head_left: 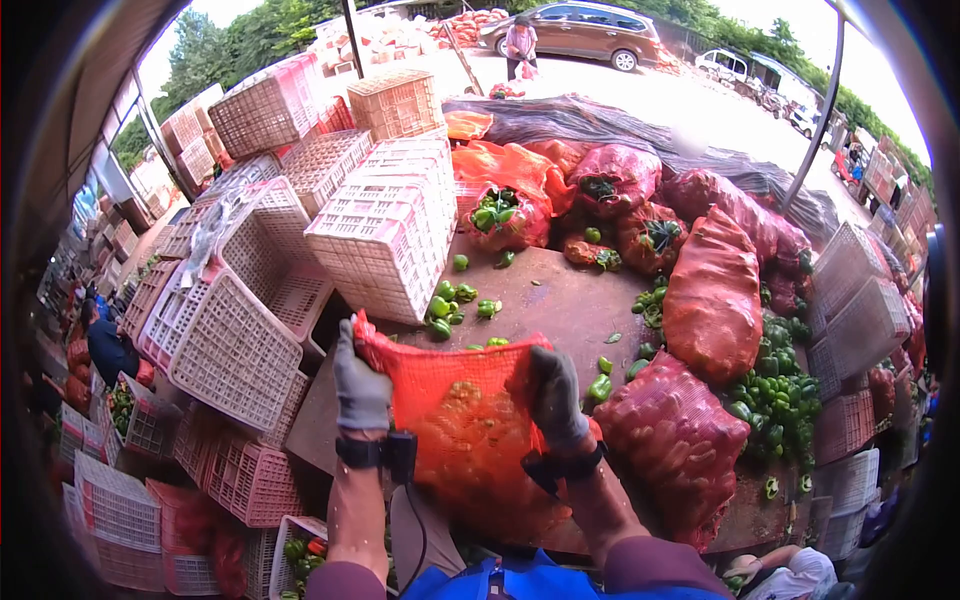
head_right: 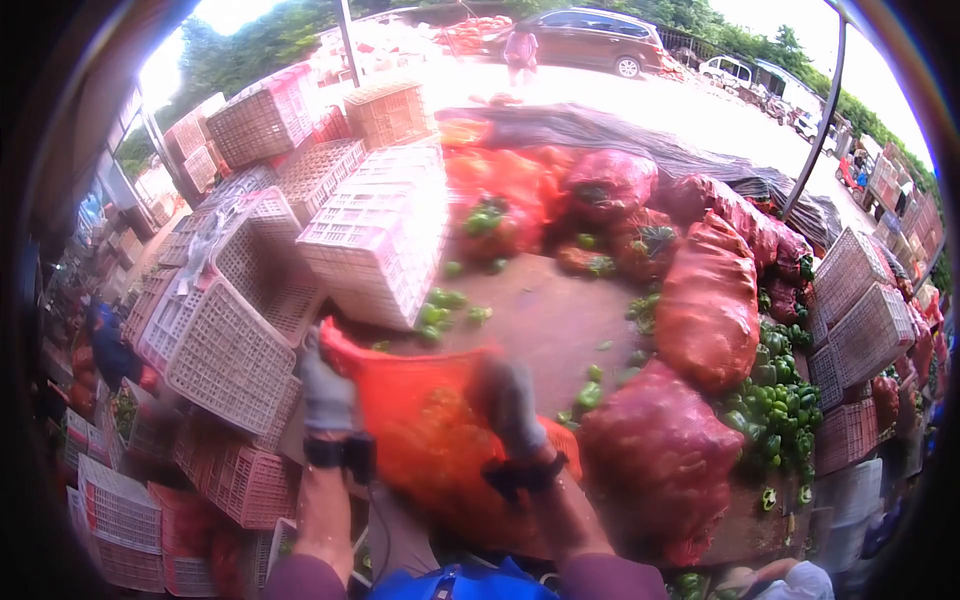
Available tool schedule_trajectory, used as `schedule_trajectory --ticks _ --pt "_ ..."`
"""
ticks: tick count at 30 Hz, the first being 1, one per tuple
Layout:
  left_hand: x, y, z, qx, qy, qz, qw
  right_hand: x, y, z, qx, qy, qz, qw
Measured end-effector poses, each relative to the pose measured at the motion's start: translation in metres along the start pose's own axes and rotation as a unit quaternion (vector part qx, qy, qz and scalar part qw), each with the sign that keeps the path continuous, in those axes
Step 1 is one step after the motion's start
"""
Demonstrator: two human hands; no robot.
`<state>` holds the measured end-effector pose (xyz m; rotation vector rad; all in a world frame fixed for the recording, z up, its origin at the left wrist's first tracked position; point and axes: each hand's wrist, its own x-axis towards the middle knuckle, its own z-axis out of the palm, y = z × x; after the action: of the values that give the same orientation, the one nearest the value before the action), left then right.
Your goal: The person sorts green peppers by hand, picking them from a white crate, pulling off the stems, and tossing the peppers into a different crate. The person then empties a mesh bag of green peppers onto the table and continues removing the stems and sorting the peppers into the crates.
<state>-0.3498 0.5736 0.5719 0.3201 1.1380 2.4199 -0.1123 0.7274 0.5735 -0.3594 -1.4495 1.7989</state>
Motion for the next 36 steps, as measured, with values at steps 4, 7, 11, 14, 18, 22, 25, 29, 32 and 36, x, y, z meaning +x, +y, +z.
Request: schedule_trajectory --ticks 4,7,11,14,18,22,25,29,32,36 --pt "0.031 0.099 0.094 -0.051 -0.019 0.079 0.995 0.065 -0.072 0.050 0.279 -0.011 0.051 0.959" --pt "0.053 0.152 0.087 0.017 -0.011 0.171 0.985 0.067 -0.108 0.074 0.032 -0.080 -0.140 0.986" --pt "0.080 0.145 0.039 -0.152 -0.371 -0.004 0.916 0.088 -0.097 0.074 -0.001 -0.116 -0.173 0.978" --pt "0.054 0.055 0.023 0.031 -0.093 -0.027 0.995 0.118 -0.037 0.074 -0.226 -0.174 -0.356 0.890" --pt "-0.027 -0.036 0.023 -0.160 -0.110 -0.242 0.951 0.059 -0.002 0.123 0.068 -0.213 0.109 0.969" --pt "-0.067 -0.040 0.029 -0.199 -0.157 -0.251 0.934 0.065 -0.025 0.095 -0.194 -0.291 0.003 0.937" --pt "-0.076 -0.014 -0.009 -0.142 -0.223 -0.216 0.940 0.056 -0.039 0.033 -0.256 -0.176 -0.151 0.939" --pt "-0.083 -0.025 0.011 -0.063 -0.223 -0.211 0.950 0.010 0.052 -0.011 -0.527 -0.344 -0.102 0.771" --pt "-0.092 -0.066 0.019 0.252 -0.159 -0.177 0.938 -0.030 0.214 -0.025 -0.577 -0.357 -0.049 0.733" --pt "-0.098 -0.031 0.012 0.395 -0.215 -0.056 0.892 -0.065 0.282 -0.021 -0.590 -0.305 0.083 0.743"
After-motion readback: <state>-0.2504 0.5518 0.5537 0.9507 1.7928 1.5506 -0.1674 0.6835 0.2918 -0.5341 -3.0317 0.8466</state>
